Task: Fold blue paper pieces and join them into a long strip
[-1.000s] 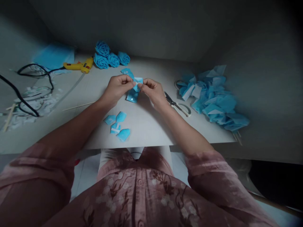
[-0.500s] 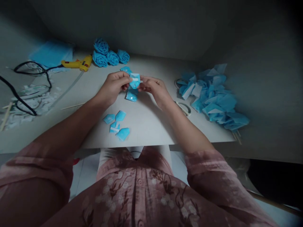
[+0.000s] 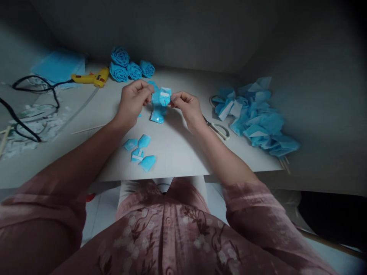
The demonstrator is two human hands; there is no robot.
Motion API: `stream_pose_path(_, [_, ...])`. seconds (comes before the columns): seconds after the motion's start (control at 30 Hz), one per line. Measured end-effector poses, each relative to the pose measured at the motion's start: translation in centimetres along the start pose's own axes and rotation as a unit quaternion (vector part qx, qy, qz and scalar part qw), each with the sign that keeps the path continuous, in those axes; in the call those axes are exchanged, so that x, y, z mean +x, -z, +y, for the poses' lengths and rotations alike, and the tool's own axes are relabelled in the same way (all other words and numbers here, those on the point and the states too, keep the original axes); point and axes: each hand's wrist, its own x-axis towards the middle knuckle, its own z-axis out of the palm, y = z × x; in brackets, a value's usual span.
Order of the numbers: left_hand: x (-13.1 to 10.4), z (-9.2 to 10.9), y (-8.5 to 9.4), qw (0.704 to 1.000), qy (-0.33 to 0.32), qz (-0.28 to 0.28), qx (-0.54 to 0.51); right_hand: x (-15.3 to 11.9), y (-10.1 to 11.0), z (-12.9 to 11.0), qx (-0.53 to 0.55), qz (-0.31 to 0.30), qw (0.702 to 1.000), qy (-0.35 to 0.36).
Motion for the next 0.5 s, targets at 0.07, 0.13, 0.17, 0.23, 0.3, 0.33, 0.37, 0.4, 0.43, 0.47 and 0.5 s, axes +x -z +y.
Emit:
stream_pose_path(0.07, [-0.38, 0.48, -0.13, 0.996, -0.056, 0.008, 0.075, -0.05, -0.18, 0.03, -0.007, 0.003, 1.0, 0.005])
stream_pose_path(0.13, [-0.71, 0.74, -0.36, 0.988, -0.087, 0.001, 0.128, -0.07, -0.38, 0.11, -0.008, -0.002, 1.0, 0.016])
stream_pose_path(0.17, [-0.81, 0.77, -0.48, 0.984, -0.098, 0.001, 0.147, -0.08, -0.47, 0.17, -0.009, -0.007, 1.0, 0.022])
stream_pose_path(0.23, [-0.86, 0.7, -0.65, 0.976, -0.116, -0.001, 0.182, -0.09, -0.59, 0.28, -0.016, -0.016, 0.999, 0.032])
stream_pose_path(0.3, [-0.81, 0.53, -0.71, 0.968, -0.129, -0.005, 0.214, -0.13, -0.63, 0.3, -0.027, -0.025, 0.999, 0.04])
stream_pose_path(0.33, [-0.78, 0.44, -0.72, 0.965, -0.132, -0.006, 0.224, -0.17, -0.62, 0.26, -0.034, -0.028, 0.998, 0.044])
stream_pose_path(0.37, [-0.78, 0.37, -0.71, 0.964, -0.131, -0.007, 0.229, -0.23, -0.59, 0.18, -0.042, -0.03, 0.998, 0.048])
stream_pose_path(0.4, [-0.79, 0.32, -0.72, 0.965, -0.126, -0.007, 0.228, -0.3, -0.56, 0.07, -0.051, -0.031, 0.997, 0.051])
stream_pose_path(0.43, [-0.83, 0.31, -0.73, 0.968, -0.117, -0.005, 0.223, -0.39, -0.52, -0.08, -0.061, -0.032, 0.996, 0.055])
stream_pose_path(0.47, [-0.89, 0.34, -0.77, 0.971, -0.105, -0.004, 0.216, -0.47, -0.48, -0.24, -0.071, -0.032, 0.995, 0.059])
stream_pose_path(0.5, [-0.95, 0.41, -0.82, 0.974, -0.091, -0.005, 0.209, -0.55, -0.45, -0.4, -0.08, -0.033, 0.994, 0.064])
